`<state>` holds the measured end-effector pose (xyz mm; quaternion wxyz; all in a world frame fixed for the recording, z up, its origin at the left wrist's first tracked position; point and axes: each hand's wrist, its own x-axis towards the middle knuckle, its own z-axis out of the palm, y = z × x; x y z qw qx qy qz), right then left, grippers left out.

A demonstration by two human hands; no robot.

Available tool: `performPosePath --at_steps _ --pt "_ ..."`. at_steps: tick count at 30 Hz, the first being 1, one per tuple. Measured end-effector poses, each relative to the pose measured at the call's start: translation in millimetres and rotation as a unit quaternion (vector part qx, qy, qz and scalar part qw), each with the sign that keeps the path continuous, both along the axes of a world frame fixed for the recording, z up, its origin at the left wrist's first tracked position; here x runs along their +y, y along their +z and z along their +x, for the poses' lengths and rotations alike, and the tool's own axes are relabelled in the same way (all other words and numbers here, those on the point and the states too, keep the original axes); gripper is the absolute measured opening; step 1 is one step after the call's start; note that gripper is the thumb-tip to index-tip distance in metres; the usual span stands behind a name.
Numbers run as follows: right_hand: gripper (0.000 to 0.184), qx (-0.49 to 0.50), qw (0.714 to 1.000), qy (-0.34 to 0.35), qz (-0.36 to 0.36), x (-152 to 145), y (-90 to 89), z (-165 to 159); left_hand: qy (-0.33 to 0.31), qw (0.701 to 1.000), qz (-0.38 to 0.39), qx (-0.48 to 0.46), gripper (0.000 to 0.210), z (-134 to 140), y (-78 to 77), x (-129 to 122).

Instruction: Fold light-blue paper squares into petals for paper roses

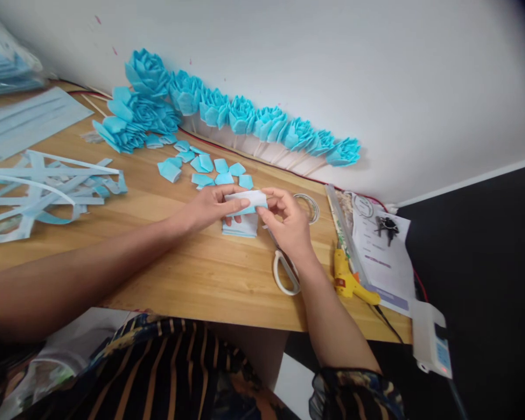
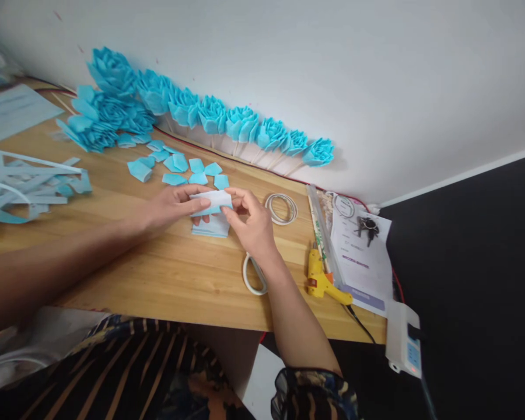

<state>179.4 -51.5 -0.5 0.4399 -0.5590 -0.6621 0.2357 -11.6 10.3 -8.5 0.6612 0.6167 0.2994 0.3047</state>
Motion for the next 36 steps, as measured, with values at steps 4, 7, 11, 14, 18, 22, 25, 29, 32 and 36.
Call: performPosePath --at_steps 4,7,11,14,18,22,25,29,32,36 --pt "0.032 0.005 1.0 0.001 -0.003 -0.7 1.9 -2.2 0.025 0.999 0.029 0.013 0.057 1.5 1.3 -1.3" --pt "0.033 0.01 1.0 0.002 -0.009 -1.2 3.0 -3.3 0.052 0.997 0.045 0.028 0.055 1.6 -0.4 -0.5" --pt "0.036 0.006 1.0 0.006 -0.014 -1.1 2.0 -2.6 0.069 0.995 0.056 0.034 0.052 1.5 -2.5 0.9" --pt "0.042 0.017 0.999 0.024 -0.018 -0.5 1.4 -2.2 0.078 0.993 0.08 0.037 0.05 1.7 -0.9 -0.6" --pt "0.05 0.01 0.999 0.039 -0.033 -1.4 3.6 -3.2 0.079 0.981 0.163 0.068 0.043 2.0 2.8 -6.1" --pt "0.049 -0.023 0.998 0.032 -0.043 -3.8 6.0 -4.6 0.084 0.982 0.166 0.036 0.042 2.6 2.4 -7.8" --pt "0.052 -0.006 0.999 0.027 -0.038 -4.4 6.4 -5.0 0.083 0.991 0.096 -0.049 0.054 2.5 2.2 -5.4" --pt "0.049 0.057 0.998 -0.002 -0.019 -3.2 5.8 -5.2 0.03 0.995 0.018 -0.089 0.051 1.7 3.4 -3.2" --pt "0.047 0.076 0.997 0.001 -0.02 -2.8 4.9 -6.0 -0.011 1.0 0.005 -0.018 0.026 1.2 1.7 -4.0" --pt "0.047 0.074 0.997 0.015 -0.031 -3.4 2.9 -7.2 0.018 1.0 0.007 0.01 0.031 1.0 -1.4 -5.2"
